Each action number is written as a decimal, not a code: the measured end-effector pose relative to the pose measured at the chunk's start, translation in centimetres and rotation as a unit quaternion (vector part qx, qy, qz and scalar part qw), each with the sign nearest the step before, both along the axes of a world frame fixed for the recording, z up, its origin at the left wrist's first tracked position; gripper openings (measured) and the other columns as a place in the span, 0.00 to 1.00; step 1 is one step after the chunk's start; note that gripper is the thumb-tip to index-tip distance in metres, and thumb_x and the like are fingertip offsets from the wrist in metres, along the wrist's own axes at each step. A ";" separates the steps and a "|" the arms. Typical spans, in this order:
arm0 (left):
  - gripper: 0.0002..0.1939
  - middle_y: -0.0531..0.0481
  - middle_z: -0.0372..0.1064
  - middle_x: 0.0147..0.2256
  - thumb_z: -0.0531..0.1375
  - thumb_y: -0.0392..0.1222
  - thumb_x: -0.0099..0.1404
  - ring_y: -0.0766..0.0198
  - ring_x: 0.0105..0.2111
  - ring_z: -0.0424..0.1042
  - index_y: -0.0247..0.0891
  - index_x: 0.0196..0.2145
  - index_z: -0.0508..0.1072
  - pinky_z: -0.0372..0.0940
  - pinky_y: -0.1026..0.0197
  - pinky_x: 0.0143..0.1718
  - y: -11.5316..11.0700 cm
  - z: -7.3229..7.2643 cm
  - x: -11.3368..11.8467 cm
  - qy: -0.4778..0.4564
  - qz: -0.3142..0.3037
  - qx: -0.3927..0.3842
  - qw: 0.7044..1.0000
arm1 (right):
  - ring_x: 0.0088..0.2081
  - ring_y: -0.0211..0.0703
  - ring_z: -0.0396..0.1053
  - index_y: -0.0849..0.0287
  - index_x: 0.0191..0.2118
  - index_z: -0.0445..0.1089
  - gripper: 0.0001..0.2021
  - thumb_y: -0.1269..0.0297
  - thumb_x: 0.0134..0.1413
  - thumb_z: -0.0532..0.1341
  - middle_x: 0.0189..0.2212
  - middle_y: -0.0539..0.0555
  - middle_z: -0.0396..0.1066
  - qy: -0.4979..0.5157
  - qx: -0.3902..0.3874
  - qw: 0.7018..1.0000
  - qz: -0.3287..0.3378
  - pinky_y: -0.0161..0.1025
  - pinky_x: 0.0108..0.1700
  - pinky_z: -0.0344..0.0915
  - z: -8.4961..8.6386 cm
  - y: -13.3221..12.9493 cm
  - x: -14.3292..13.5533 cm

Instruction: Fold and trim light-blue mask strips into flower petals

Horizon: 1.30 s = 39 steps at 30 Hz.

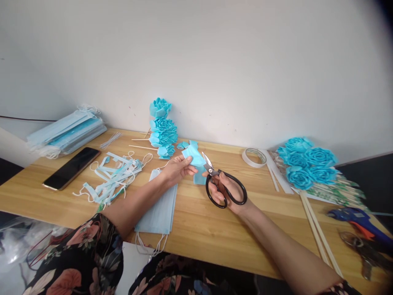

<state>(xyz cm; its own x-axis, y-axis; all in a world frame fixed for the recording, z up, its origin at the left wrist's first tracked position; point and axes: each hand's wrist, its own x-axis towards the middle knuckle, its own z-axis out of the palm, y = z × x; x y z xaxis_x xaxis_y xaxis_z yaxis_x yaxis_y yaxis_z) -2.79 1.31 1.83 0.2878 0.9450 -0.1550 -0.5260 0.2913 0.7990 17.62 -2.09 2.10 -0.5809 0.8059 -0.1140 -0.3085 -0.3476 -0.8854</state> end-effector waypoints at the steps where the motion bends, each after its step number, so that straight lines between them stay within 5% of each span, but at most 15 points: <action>1: 0.09 0.44 0.76 0.23 0.68 0.39 0.61 0.65 0.21 0.76 0.28 0.33 0.75 0.68 0.71 0.22 0.0 -0.1 0.0 -0.003 -0.001 0.003 1.000 | 0.14 0.26 0.48 0.60 0.39 0.73 0.27 0.38 0.49 0.65 0.20 0.44 0.60 -0.002 0.002 1.000 -0.003 0.30 0.16 0.55 0.0 0.0 0.0; 9: 0.18 0.46 0.76 0.23 0.73 0.45 0.52 0.67 0.20 0.74 0.29 0.32 0.75 0.65 0.71 0.20 0.4 -0.4 -0.5 0.008 -0.006 0.012 1.000 | 0.14 0.26 0.50 0.62 0.44 0.73 0.24 0.43 0.56 0.62 0.20 0.44 0.60 -0.030 0.048 0.998 -0.007 0.30 0.17 0.58 -0.7 0.2 0.5; 16: 0.19 0.50 0.70 0.16 0.71 0.48 0.56 0.76 0.10 0.57 0.31 0.24 0.70 0.48 0.73 0.11 0.4 0.2 -1.1 0.063 -0.024 0.005 0.998 | 0.15 0.26 0.51 0.62 0.46 0.72 0.23 0.45 0.59 0.60 0.20 0.43 0.59 -0.059 0.087 0.994 -0.019 0.30 0.18 0.59 -0.5 0.1 0.5; 23: 0.11 0.45 0.77 0.27 0.70 0.39 0.58 0.66 0.27 0.77 0.29 0.31 0.74 0.71 0.69 0.31 0.3 0.8 -0.9 0.026 -0.005 -0.006 1.000 | 0.15 0.27 0.52 0.63 0.46 0.72 0.24 0.44 0.59 0.60 0.21 0.44 0.58 -0.090 0.094 0.991 -0.019 0.31 0.19 0.61 -0.2 -0.2 0.5; 39: 0.23 0.48 0.75 0.23 0.74 0.53 0.47 0.67 0.22 0.73 0.30 0.28 0.76 0.69 0.65 0.28 0.0 0.8 -0.7 0.076 0.012 0.075 0.994 | 0.17 0.27 0.53 0.59 0.53 0.68 0.25 0.43 0.63 0.55 0.25 0.45 0.61 -0.017 0.124 0.990 0.067 0.37 0.32 0.71 -1.1 0.1 0.8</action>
<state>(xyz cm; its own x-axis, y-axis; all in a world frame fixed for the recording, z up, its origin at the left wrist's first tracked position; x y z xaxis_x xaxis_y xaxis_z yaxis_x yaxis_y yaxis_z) -3.51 1.30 2.58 0.2485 0.9672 -0.0520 -0.4013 0.1517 0.9033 18.42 -2.01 1.05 -0.6832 0.7280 0.0561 -0.2429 -0.1542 -0.9577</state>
